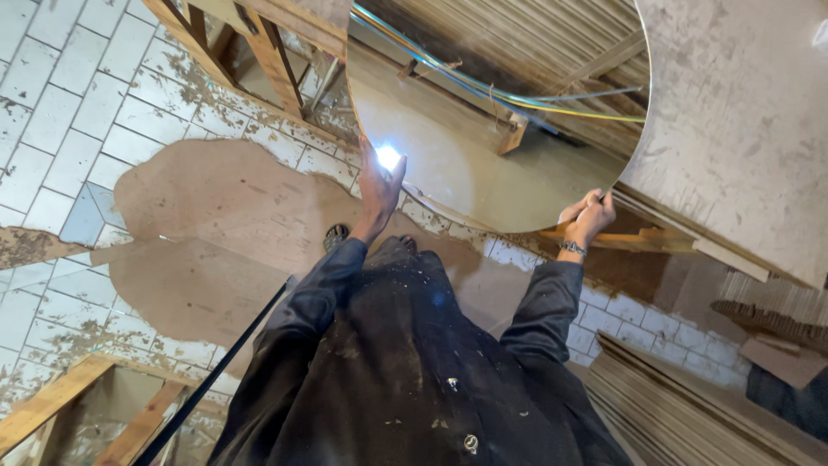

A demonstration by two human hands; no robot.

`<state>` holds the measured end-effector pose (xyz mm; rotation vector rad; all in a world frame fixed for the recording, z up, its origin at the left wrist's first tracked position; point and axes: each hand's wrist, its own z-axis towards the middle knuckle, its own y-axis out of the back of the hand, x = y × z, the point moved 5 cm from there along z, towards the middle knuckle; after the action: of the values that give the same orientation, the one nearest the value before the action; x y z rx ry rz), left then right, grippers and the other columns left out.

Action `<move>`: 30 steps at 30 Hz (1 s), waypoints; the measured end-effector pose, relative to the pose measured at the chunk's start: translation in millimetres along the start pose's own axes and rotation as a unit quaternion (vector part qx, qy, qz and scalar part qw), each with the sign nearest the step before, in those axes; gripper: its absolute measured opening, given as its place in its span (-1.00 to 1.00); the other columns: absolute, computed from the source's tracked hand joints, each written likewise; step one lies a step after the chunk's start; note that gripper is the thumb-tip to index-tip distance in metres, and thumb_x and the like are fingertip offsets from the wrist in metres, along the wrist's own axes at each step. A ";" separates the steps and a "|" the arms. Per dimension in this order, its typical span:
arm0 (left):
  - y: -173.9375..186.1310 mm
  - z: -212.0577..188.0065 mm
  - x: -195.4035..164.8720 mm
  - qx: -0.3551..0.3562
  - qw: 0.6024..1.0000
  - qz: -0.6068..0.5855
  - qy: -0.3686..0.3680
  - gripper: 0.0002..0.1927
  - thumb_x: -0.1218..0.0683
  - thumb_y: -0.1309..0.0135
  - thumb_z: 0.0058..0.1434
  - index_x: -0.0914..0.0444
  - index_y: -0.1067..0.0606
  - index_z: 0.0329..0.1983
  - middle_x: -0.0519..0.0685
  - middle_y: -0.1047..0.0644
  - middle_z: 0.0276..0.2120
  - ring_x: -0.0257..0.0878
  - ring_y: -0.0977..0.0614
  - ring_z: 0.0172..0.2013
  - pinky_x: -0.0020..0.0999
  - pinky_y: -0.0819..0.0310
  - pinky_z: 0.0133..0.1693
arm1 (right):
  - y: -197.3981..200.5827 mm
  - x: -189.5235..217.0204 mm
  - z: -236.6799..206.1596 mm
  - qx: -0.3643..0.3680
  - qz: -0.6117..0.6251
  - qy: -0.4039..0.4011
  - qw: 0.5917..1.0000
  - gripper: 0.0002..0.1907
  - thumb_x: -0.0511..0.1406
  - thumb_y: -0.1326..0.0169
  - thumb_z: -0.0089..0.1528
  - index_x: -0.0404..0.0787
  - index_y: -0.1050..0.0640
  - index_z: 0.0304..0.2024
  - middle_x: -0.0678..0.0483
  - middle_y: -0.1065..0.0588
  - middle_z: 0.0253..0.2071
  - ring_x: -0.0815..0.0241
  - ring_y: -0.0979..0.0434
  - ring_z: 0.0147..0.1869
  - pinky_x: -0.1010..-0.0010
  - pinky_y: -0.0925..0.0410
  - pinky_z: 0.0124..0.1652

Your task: The person places a round mirror on a workbench and applies glue along its edge using a squeeze bottle. They repeatedly squeeze the bottle and spread the glue around the mirror's perimeter with their finger.

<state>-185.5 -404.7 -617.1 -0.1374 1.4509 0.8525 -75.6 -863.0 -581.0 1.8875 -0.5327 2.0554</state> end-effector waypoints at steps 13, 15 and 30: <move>10.7 13.9 -11.1 0.004 0.999 0.027 -0.026 0.02 -0.14 -0.28 0.25 0.44 0.00 0.53 0.37 -0.32 0.29 0.20 -0.49 0.17 -0.15 -0.46 0.15 | -18.5 21.4 -9.5 -0.038 0.009 -0.033 0.999 -0.85 -0.47 -0.05 0.31 -0.24 -0.64 -0.16 0.29 -0.41 -0.37 0.45 -0.33 -0.32 0.60 -0.24 -0.28; 2.4 8.4 1.3 0.116 0.975 -0.113 0.151 0.03 -0.14 -0.19 0.19 0.35 0.00 0.57 0.21 -0.53 0.09 0.02 -0.56 -0.11 -0.23 -0.52 -0.05 | -26.3 26.0 -26.5 -0.028 -0.010 -0.003 1.000 -0.87 -0.34 -0.07 0.39 -0.28 -0.58 -0.10 0.27 -0.45 -0.32 0.45 -0.38 -0.27 0.60 -0.29 -0.24; -44.2 -4.0 4.9 0.153 0.773 -0.472 0.395 -0.61 -0.05 0.02 0.37 0.25 -0.33 0.14 0.13 -0.53 -0.03 0.04 -0.67 -0.12 0.12 -0.66 -0.16 | -49.5 -1.1 -133.8 -0.025 -0.018 -0.178 0.984 -0.66 -0.25 -0.03 0.37 -0.09 -0.48 0.20 0.25 -0.53 -0.10 0.40 -0.50 -0.08 0.40 -0.44 -0.25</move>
<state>-163.7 -436.1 -640.0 -0.9837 1.9508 -0.3573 -171.2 -757.3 -587.9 2.2293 -0.6193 1.6708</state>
